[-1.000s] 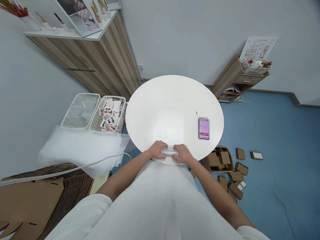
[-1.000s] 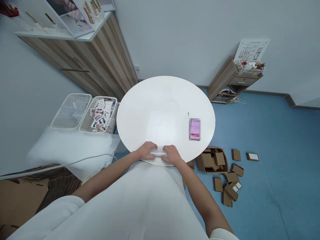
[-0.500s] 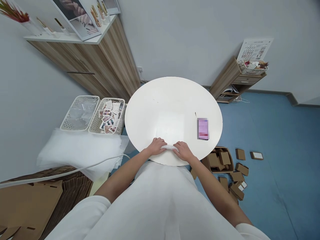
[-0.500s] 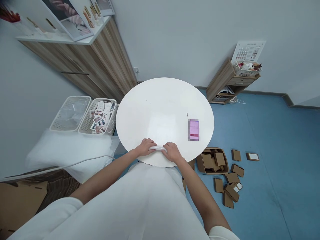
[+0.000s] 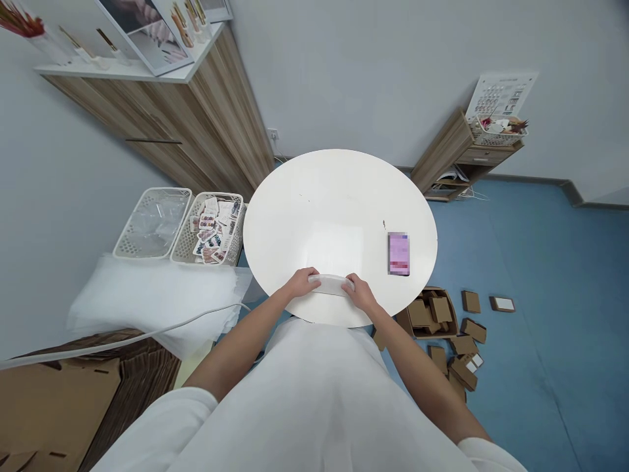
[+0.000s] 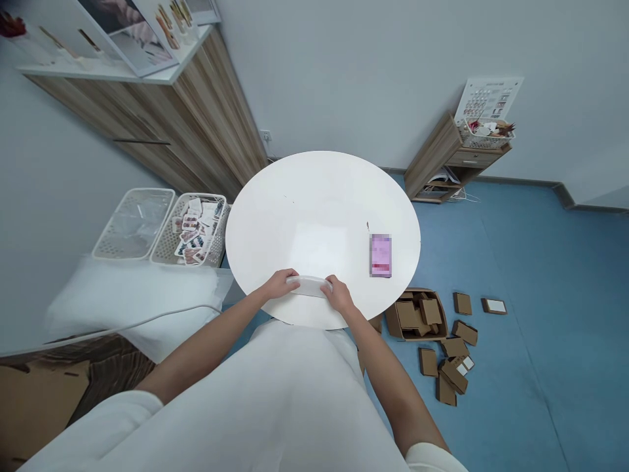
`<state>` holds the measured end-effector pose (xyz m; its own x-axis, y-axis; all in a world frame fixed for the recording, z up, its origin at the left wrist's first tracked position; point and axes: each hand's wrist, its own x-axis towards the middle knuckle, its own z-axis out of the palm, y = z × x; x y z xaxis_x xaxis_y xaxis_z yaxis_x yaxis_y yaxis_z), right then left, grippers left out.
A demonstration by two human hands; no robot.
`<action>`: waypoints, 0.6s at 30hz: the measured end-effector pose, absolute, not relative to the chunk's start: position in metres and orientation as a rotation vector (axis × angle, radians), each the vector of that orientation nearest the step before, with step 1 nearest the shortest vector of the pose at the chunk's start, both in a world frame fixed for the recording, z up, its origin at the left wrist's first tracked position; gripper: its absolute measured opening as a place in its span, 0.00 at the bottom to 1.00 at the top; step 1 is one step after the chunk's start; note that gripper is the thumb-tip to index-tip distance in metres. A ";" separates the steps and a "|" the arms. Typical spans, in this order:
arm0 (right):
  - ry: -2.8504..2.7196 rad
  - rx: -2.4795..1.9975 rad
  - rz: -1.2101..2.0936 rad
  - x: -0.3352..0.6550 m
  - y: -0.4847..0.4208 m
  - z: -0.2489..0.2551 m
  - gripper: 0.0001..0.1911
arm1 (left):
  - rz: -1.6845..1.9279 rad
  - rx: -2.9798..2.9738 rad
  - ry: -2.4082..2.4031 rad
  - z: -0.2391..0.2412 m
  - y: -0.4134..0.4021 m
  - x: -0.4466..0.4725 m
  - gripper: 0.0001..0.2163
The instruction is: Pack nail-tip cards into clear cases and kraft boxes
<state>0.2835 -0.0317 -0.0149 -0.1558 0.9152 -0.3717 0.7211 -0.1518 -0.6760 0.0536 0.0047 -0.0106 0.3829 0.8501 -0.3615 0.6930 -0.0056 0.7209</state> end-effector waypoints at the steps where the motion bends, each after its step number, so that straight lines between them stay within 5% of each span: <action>1: -1.876 -1.876 1.185 0.283 -0.029 -0.016 0.14 | 0.220 1.712 1.396 -0.012 0.007 0.052 0.11; 12: -1.909 -2.102 0.824 0.283 -0.016 -0.032 0.20 | -0.055 1.730 1.790 -0.019 0.006 0.055 0.07; 18: -2.010 -1.924 0.461 0.284 -0.035 -0.018 0.21 | 0.172 2.118 1.834 -0.009 -0.009 0.059 0.27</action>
